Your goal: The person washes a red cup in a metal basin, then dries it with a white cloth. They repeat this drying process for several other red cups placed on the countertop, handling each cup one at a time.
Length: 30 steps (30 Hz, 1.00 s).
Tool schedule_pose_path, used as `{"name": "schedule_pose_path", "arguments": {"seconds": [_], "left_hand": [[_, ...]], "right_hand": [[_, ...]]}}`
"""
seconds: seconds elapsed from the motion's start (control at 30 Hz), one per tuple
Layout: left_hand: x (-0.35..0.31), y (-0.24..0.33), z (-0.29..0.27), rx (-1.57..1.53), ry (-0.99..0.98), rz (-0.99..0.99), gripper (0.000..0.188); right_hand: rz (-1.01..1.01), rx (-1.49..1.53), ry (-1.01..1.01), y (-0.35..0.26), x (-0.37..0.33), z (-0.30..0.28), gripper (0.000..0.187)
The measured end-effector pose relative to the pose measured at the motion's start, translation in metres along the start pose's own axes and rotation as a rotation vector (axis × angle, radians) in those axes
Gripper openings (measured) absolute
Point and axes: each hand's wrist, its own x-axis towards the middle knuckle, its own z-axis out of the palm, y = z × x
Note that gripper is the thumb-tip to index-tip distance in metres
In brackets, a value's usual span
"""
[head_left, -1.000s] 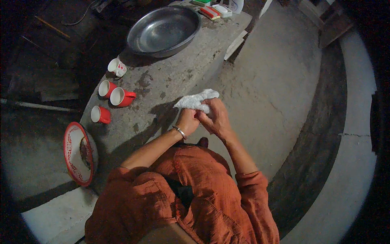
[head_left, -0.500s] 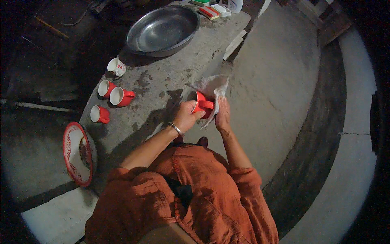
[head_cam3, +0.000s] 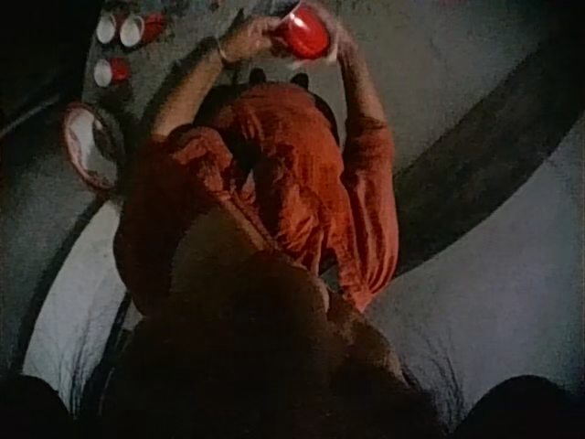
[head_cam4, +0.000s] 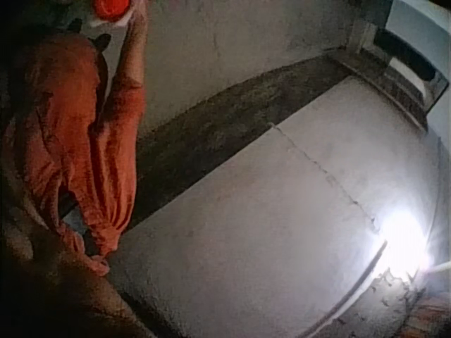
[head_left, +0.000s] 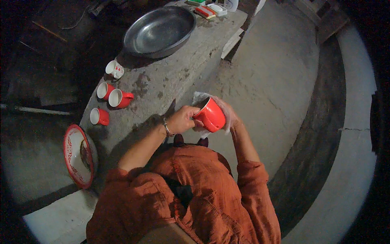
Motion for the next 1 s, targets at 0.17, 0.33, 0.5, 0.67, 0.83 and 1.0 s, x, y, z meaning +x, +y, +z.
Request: {"name": "schedule_pose_path", "arguments": {"seconds": [0.17,0.33,0.5,0.67,0.83,1.0], "left_hand": [[-0.001,0.0,0.005,0.273,0.148,0.119,0.01],[0.013,-0.03,0.014,0.72,0.434,0.207,0.012],[0.014,-0.04,0.01,0.321,0.259,0.163,0.023],[0.023,-0.028,0.013,-0.713,0.382,-0.035,0.047],[0.039,-0.01,0.038,-1.039,0.482,0.105,0.05],[0.039,-0.012,0.034,-1.138,0.53,0.076,0.051]], "right_hand": [[-0.114,0.577,-0.067,0.0,-0.006,0.022,0.042],[-0.292,0.711,0.135,0.018,0.01,0.042,0.037],[-0.265,0.705,0.145,0.034,0.013,0.044,0.042],[-0.264,0.599,0.075,0.039,0.023,0.031,0.046],[-0.644,0.367,0.362,0.022,0.02,0.055,0.052],[-0.935,-0.44,0.561,0.039,0.028,0.053,0.047]]}}
